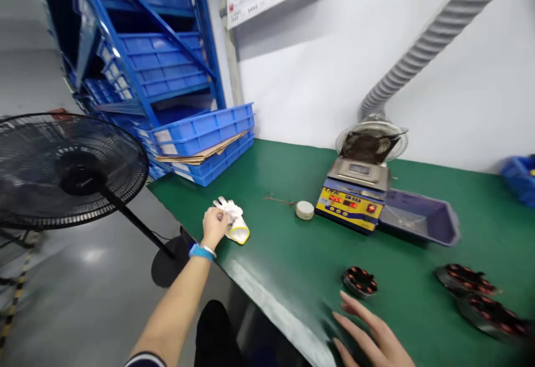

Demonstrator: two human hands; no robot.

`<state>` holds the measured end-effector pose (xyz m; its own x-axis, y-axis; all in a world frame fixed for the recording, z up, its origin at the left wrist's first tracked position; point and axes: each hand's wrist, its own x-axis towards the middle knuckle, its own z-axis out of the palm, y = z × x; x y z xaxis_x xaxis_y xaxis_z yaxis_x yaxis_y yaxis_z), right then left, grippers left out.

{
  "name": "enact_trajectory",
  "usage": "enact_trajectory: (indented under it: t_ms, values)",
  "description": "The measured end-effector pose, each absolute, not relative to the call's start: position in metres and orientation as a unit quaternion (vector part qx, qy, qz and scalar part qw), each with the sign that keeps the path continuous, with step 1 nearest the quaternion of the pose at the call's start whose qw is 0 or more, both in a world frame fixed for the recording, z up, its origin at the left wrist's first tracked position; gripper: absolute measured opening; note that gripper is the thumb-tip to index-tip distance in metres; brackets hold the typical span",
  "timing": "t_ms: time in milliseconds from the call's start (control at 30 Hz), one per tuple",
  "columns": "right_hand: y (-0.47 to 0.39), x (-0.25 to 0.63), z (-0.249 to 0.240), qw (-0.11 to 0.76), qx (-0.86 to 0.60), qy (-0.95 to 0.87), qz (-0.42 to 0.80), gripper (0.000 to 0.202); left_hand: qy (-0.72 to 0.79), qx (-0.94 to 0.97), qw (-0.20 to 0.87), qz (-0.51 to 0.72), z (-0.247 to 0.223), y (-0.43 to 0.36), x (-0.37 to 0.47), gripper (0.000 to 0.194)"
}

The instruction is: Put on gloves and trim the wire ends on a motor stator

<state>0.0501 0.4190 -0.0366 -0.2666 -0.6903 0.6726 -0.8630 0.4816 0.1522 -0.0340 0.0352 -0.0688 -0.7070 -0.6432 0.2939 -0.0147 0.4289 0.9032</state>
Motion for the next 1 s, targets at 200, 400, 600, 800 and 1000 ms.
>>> enact_trajectory:
  t_ms: [200,400,600,800,1000]
  values:
    - [0.421,0.056,-0.037,0.374,0.517,-0.760,0.126,0.023,-0.544,0.198,0.261,-0.772,0.014,0.033,-0.023,0.015]
    - [0.426,0.059,-0.034,0.352,0.515,-0.758,0.190,0.023,-0.351,0.075,0.116,-0.926,0.019,0.115,0.031,0.023]
    - [0.410,0.075,-0.025,0.296,0.506,-0.765,0.267,0.028,-0.505,0.150,-0.020,-0.850,-0.072,0.183,0.102,0.058]
    - [0.338,0.081,-0.027,0.154,0.417,-0.862,0.242,0.032,-0.653,0.084,-0.020,-0.753,-0.095,0.185,0.123,0.032]
    - [0.311,0.069,-0.040,-0.113,0.302,-0.943,0.080,0.021,-0.811,-0.009,0.198,-0.550,-0.104,0.182,0.132,0.015]
